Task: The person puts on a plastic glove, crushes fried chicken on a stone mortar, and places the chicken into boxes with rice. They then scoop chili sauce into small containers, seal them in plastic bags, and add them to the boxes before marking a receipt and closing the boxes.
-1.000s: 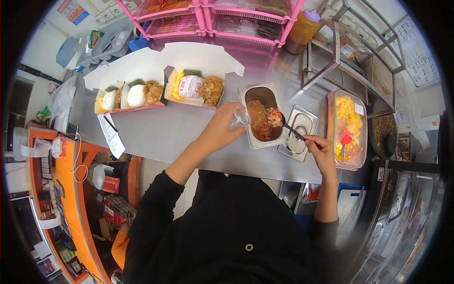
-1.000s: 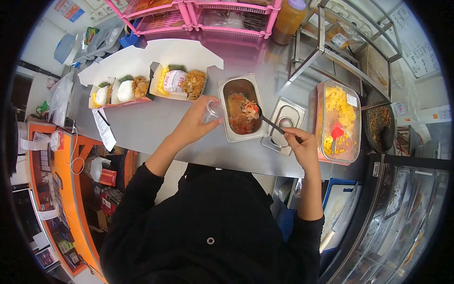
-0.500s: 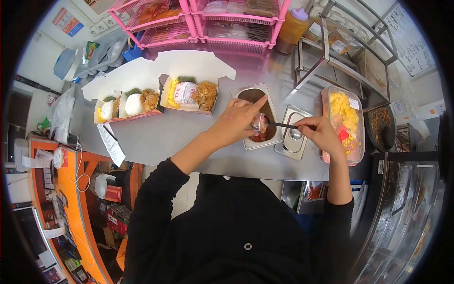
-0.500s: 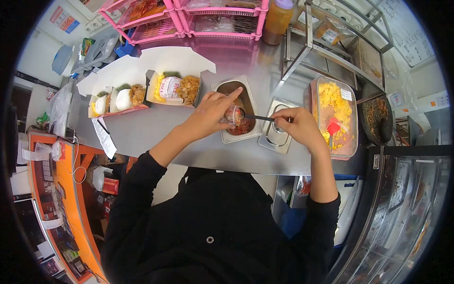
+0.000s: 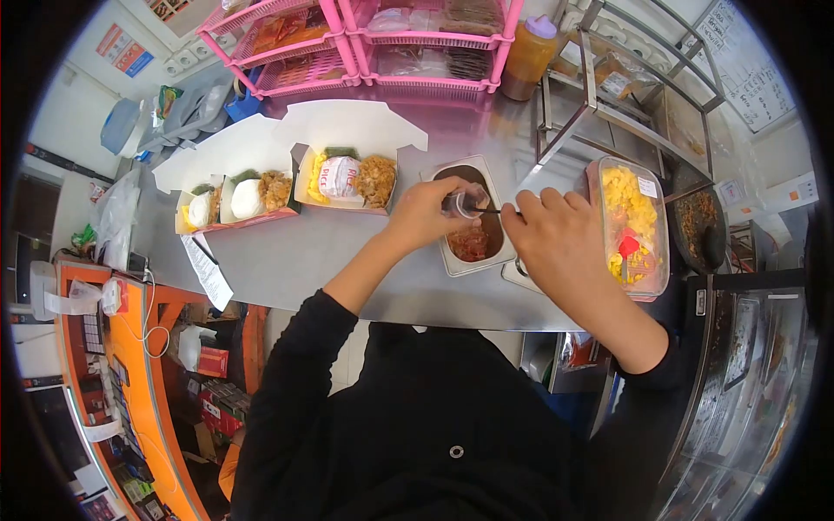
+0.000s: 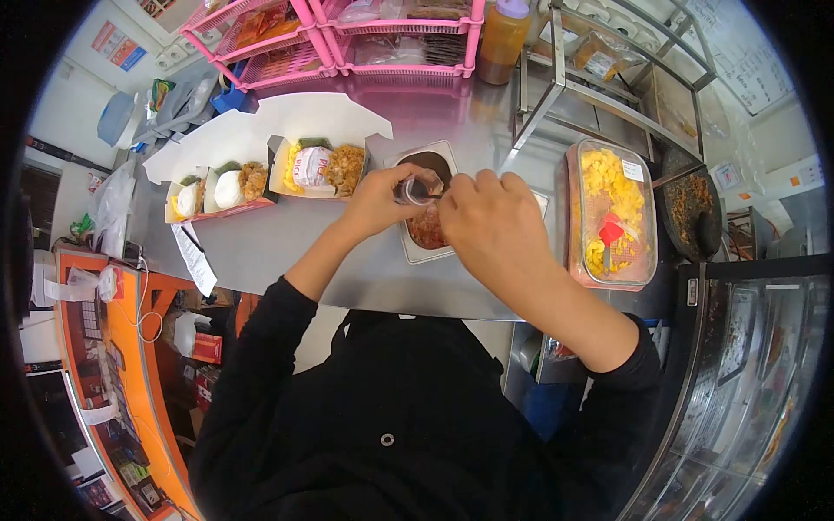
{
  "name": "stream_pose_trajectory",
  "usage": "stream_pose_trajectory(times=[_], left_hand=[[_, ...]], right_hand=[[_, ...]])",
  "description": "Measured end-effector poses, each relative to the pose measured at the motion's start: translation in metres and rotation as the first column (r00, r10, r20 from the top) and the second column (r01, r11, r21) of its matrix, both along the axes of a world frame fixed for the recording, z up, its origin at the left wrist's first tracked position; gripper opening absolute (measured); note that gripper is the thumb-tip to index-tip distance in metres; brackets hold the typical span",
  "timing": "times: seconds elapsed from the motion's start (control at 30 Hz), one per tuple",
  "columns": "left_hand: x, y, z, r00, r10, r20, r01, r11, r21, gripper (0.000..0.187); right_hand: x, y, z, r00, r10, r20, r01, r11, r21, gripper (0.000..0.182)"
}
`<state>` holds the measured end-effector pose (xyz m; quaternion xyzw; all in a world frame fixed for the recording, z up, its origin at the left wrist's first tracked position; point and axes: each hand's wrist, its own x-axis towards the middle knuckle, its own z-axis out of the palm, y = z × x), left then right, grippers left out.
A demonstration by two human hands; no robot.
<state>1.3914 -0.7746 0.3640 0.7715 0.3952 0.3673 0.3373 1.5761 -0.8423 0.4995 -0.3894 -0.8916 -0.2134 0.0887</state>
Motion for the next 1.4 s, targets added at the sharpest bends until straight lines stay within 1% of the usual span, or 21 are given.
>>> stream_pose_trajectory(times=[0.1,0.2,0.3,0.4,0.5,0.6,0.7,0.73,0.8,0.9,1.0,1.07,1.13,1.2,1.23,1.27,1.3,1.33,1.37,1.4], left_hand=[[0.006,0.0,-0.008,0.973,0.036,0.229,0.003,0.985,-0.17,0.038],[0.009,-0.006,0.002,0.94,0.055,0.336,0.032,0.968,-0.249,0.036],[0.011,-0.004,-0.002,0.925,0.086,0.369,0.034,0.951,-0.306,0.037],[0.012,-0.004,-0.004,0.914,0.119,0.389,0.011,0.948,-0.318,0.037],[0.014,0.001,-0.015,0.884,0.119,0.452,0.033,0.949,-0.315,0.037],[0.016,0.002,-0.02,0.877,0.143,0.46,0.006,0.952,-0.306,0.038],[0.015,0.0,-0.014,0.877,0.153,0.455,0.002,0.947,-0.322,0.037],[0.014,0.001,-0.015,0.883,0.154,0.443,-0.006,0.948,-0.318,0.036],[0.011,0.002,-0.017,0.895,0.16,0.417,-0.027,0.951,-0.307,0.035],[0.002,0.002,-0.016,0.859,0.165,0.484,-0.007,0.95,-0.312,0.034],[-0.009,-0.005,-0.005,0.819,0.196,0.54,-0.031,0.954,-0.3,0.036],[-0.016,-0.007,-0.004,0.825,0.201,0.528,-0.067,0.963,-0.261,0.037],[-0.024,-0.011,0.0,0.83,0.208,0.517,-0.099,0.968,-0.231,0.039],[-0.031,-0.018,0.008,0.836,0.21,0.507,-0.116,0.97,-0.212,0.042],[-0.034,-0.021,0.01,0.834,0.213,0.509,-0.136,0.974,-0.183,0.043],[-0.037,-0.025,0.011,0.833,0.213,0.511,-0.154,0.976,-0.156,0.045],[-0.041,-0.028,0.012,0.83,0.213,0.516,-0.171,0.977,-0.128,0.046],[-0.048,-0.03,0.012,0.855,0.223,0.468,-0.175,0.974,-0.145,0.05],[-0.059,-0.034,0.009,0.876,0.238,0.419,-0.185,0.969,-0.164,0.053],[-0.07,-0.037,0.008,0.893,0.257,0.369,-0.2,0.962,-0.184,0.056]], right_hand=[[-0.002,-0.001,0.015,0.994,0.078,0.081,-0.082,0.996,0.043,0.005],[-0.001,-0.001,0.03,0.992,0.058,0.112,-0.068,0.994,0.088,0.005],[0.001,-0.001,0.04,0.997,0.03,0.078,-0.038,0.994,0.098,0.005],[0.001,-0.003,0.047,0.997,0.016,0.074,-0.024,0.992,0.12,0.006],[0.004,-0.004,0.05,0.999,0.001,0.047,-0.007,0.991,0.131,0.008],[0.011,-0.001,0.045,0.999,-0.02,-0.035,0.024,0.991,0.128,0.009],[0.023,0.004,0.039,0.977,-0.149,-0.15,0.148,0.989,-0.018,0.008],[0.028,0.005,0.035,0.948,-0.19,-0.257,0.173,0.981,-0.086,0.008],[0.041,0.009,0.029,0.849,-0.278,-0.448,0.193,0.954,-0.228,0.008],[0.06,0.003,0.029,0.705,-0.512,-0.491,0.264,0.831,-0.489,0.009],[0.056,-0.001,-0.006,0.841,-0.462,-0.281,0.327,0.848,-0.416,0.008],[0.038,0.002,-0.029,0.912,-0.384,-0.146,0.303,0.868,-0.394,0.01],[0.023,0.009,-0.049,0.951,-0.309,0.01,0.292,0.885,-0.362,0.012],[0.002,0.015,-0.052,0.958,-0.143,-0.247,0.093,0.975,-0.202,0.014],[-0.01,0.017,-0.054,0.932,-0.047,-0.359,0.01,0.995,-0.104,0.016],[-0.023,0.018,-0.063,0.816,-0.114,-0.567,-0.075,0.951,-0.299,0.016],[-0.037,0.019,-0.077,0.658,-0.223,-0.719,-0.201,0.869,-0.453,0.017],[-0.049,0.022,-0.087,0.478,-0.359,-0.802,-0.356,0.755,-0.55,0.017],[-0.059,0.023,-0.091,0.337,-0.527,-0.78,-0.489,0.61,-0.624,0.018],[-0.069,0.024,-0.095,0.216,-0.689,-0.692,-0.626,0.446,-0.64,0.019]])
